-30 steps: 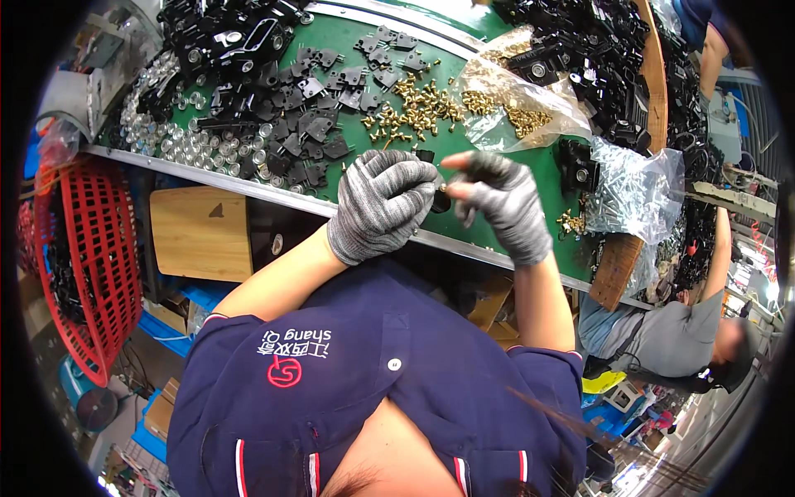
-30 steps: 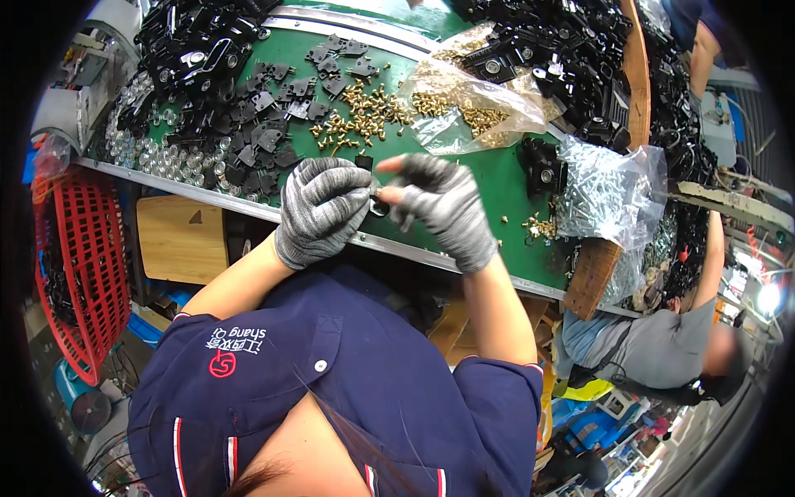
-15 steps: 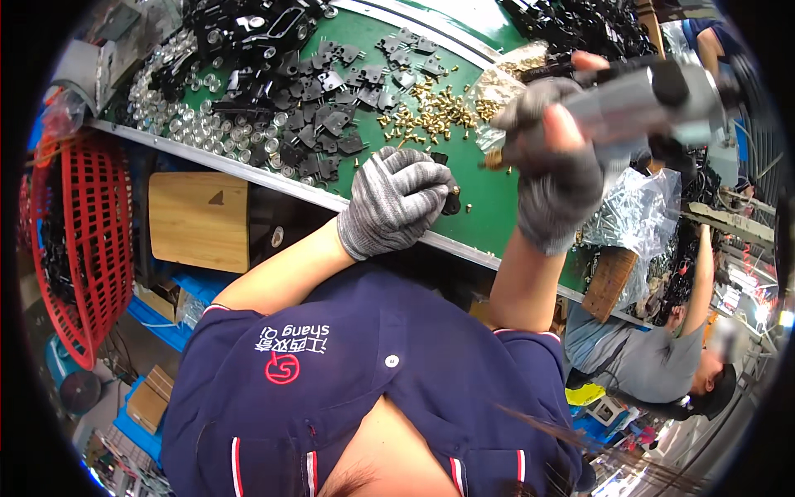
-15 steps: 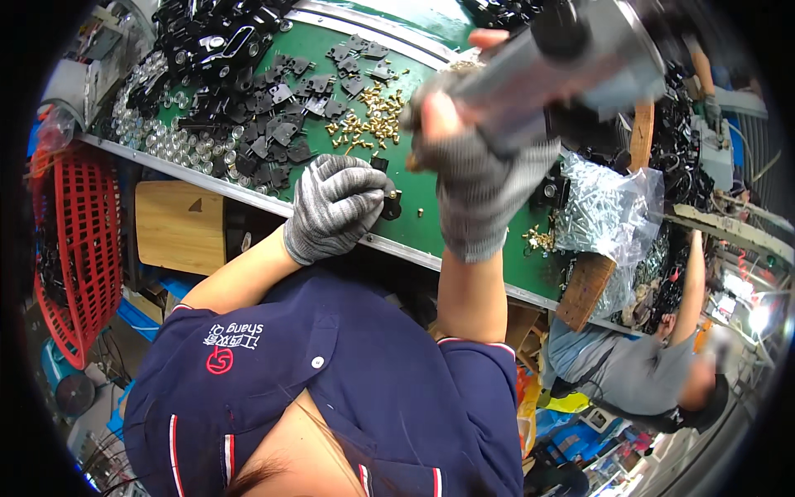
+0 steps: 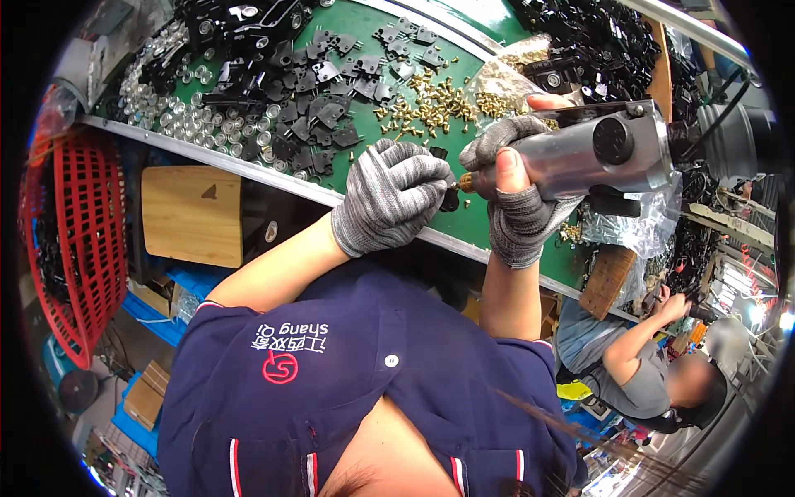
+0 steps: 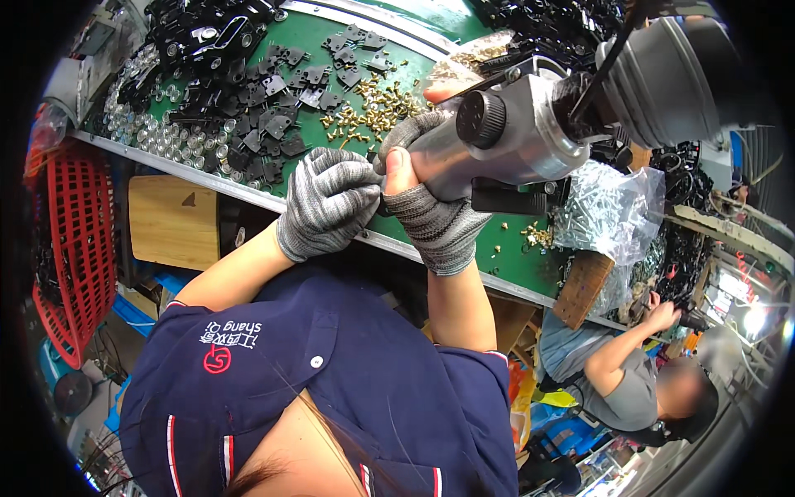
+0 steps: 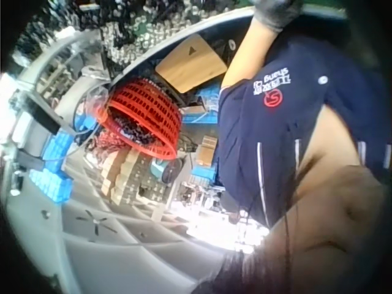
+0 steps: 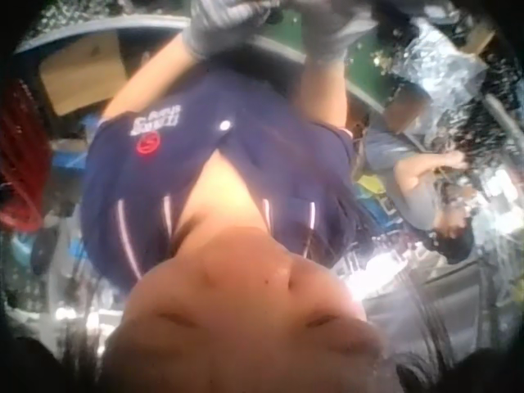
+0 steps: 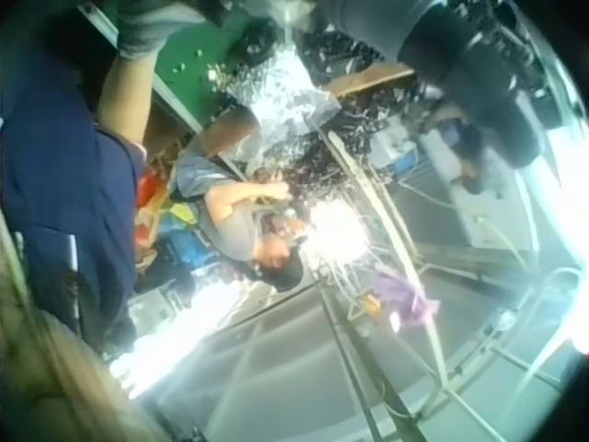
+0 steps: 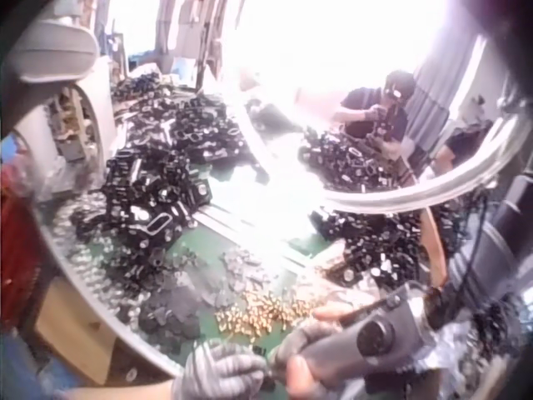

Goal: Assembling small brass pins into black plastic parts at a manual workstation using a pneumatic press tool.

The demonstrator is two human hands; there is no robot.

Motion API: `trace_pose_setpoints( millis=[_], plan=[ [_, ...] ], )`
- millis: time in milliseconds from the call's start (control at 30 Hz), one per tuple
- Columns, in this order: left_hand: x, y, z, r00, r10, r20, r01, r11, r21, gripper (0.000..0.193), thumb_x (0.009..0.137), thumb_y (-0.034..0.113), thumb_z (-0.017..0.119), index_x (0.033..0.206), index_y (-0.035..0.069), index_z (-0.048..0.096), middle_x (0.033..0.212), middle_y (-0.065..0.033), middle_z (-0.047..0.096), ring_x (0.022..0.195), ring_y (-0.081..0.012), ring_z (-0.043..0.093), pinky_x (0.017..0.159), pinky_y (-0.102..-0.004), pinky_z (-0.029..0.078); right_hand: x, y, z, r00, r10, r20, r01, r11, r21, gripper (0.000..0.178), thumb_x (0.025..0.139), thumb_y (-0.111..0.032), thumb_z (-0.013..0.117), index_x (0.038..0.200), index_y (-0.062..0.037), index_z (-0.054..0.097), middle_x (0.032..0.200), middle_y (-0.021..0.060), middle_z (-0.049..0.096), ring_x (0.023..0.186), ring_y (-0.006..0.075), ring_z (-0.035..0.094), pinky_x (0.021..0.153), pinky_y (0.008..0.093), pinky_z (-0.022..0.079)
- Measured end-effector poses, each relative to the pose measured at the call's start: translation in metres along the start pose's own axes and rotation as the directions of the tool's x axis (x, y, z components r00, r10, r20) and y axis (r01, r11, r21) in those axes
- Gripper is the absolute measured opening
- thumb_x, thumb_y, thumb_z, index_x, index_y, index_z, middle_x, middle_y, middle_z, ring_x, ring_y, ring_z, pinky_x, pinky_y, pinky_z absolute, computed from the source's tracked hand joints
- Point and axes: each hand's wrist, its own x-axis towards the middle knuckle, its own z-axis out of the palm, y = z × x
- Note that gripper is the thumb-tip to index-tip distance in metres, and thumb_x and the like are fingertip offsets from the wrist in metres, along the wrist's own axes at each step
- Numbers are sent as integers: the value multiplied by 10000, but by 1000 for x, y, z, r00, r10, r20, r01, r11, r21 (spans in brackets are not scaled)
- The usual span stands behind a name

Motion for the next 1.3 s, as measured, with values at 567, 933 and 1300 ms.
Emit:
trace_pose_setpoints(
  millis=[567,933,1300],
  plan=[
    [4,3,-1,994,100,41,-99,995,-17,167,701,64,732,858,93,683,939,-55,689,789,-269,675,646,-396,517,-8,13,-15,997,-42,60,52,983,-173,531,840,-51,670,1310,-29,424,832,97,604,750,201,620,706,341,543],
    [-3,10,-20,986,-131,104,139,987,-75,219,785,27,689,1003,47,672,1069,-128,678,957,-320,666,806,-393,533,-3,14,-32,860,112,497,369,538,-758,658,762,-280,810,1327,-57,555,1136,132,612,971,292,643,824,377,530],
    [34,-42,-80,937,-286,-199,310,945,103,327,836,45,618,1158,36,670,1203,-142,651,1142,-289,617,984,-380,485,36,-22,-96,982,-142,126,189,764,-617,286,788,1,729,1063,-40,663,1014,49,652,917,139,610,804,286,529]
  ],
)
